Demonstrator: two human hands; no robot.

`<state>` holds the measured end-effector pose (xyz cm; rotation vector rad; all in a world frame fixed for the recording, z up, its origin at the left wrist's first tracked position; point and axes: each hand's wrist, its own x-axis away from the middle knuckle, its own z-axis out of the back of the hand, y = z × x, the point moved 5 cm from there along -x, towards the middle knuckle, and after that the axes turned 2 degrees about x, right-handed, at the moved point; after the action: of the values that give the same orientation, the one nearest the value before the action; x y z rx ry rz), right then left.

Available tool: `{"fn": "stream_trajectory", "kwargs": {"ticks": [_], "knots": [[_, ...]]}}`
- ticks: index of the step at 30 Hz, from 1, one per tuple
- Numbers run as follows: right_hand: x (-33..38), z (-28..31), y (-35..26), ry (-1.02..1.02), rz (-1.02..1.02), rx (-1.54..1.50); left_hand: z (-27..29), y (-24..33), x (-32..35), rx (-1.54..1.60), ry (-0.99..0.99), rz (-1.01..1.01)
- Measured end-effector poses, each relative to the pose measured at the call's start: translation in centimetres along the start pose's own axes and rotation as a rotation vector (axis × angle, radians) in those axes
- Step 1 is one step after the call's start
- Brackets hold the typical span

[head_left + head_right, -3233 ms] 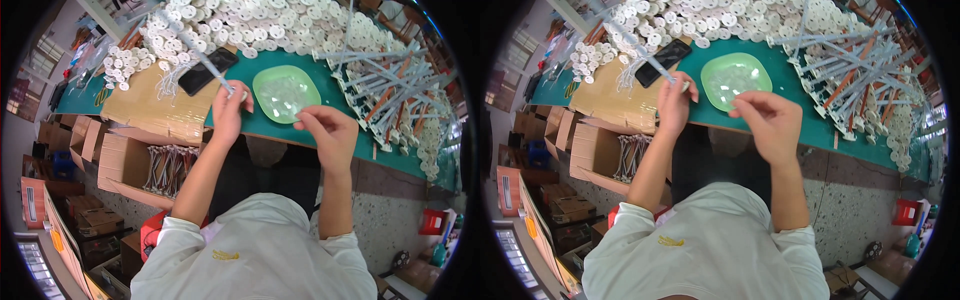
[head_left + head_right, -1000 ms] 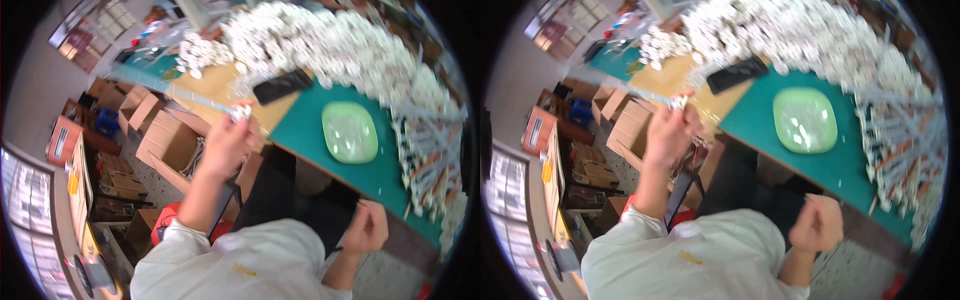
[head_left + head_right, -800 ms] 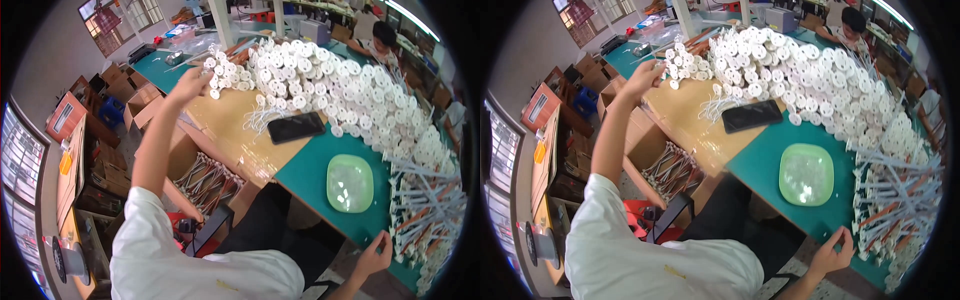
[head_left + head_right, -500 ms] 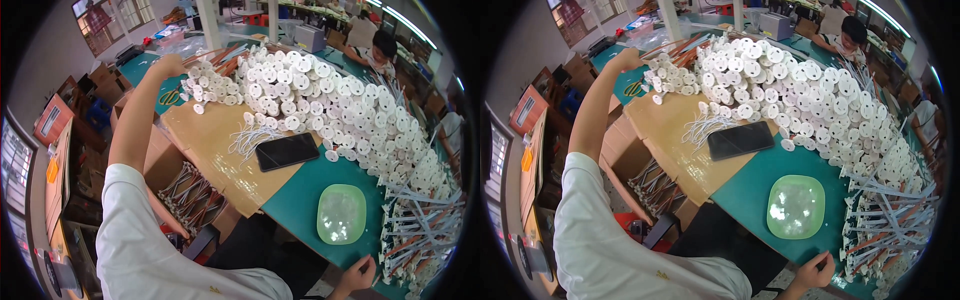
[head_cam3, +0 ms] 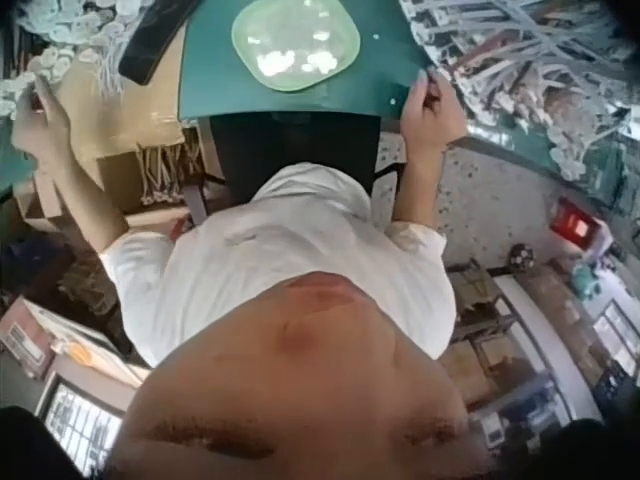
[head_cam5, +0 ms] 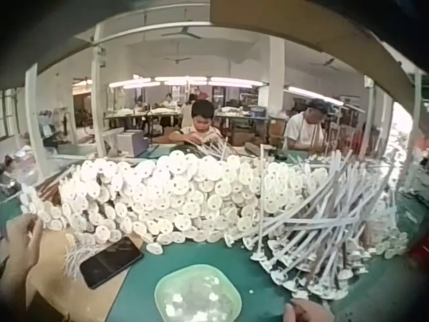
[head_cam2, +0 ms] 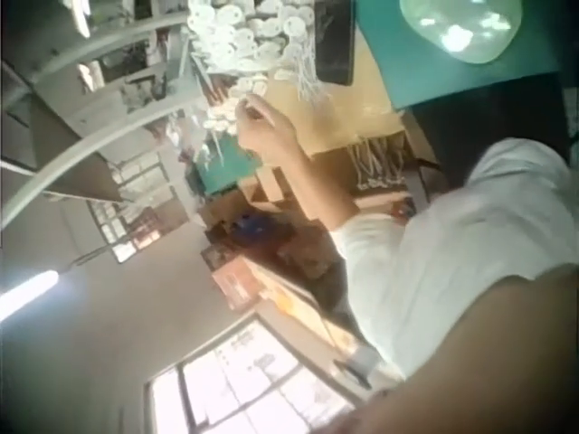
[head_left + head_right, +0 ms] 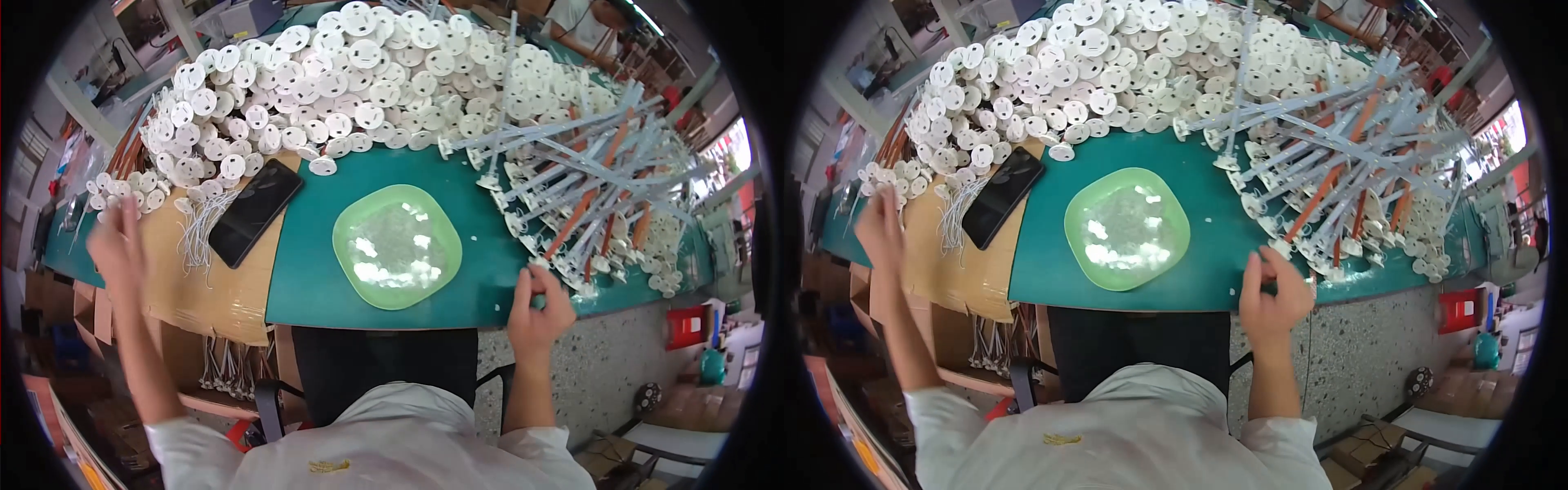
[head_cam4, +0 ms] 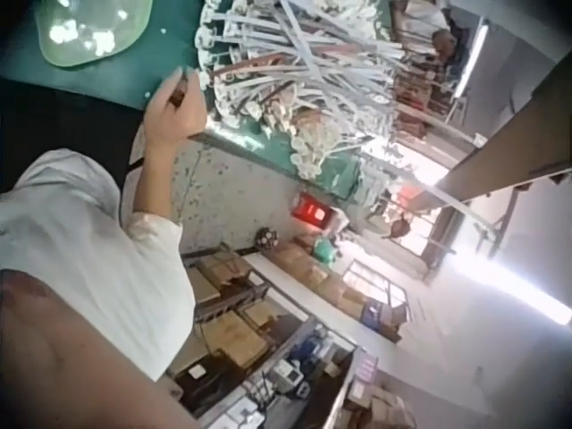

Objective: Assembling LED light strips by inserting them into white plastic bases.

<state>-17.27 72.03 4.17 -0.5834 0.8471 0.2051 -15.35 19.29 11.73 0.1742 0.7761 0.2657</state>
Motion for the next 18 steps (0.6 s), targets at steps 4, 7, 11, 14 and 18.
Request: {"fn": "stream_trajectory", "kwargs": {"ticks": [4,7,11,14,18], "knots": [[-4.2,-0.2,-0.5,-0.003,0.166,0.023,0.0,10.6,10.6,0.532,-0.023,-0.185],[-7.9,-3.6,-2.6,-0.217,0.326,0.273,-3.8,14.8,13.3,0.984,-0.138,0.154],[-7.9,-8.7,-0.5,-0.281,0.354,0.702,-5.0,20.4,16.2,1.139,-0.174,0.147],[-7.7,-9.1,-1.7,-0.279,0.407,0.563,-4.1,23.3,18.4,1.204,-0.206,0.104],[-4.1,-3.7,-7.8,-0.123,0.538,0.131,-4.5,23.3,20.8,1.225,-0.387,0.198]]}}
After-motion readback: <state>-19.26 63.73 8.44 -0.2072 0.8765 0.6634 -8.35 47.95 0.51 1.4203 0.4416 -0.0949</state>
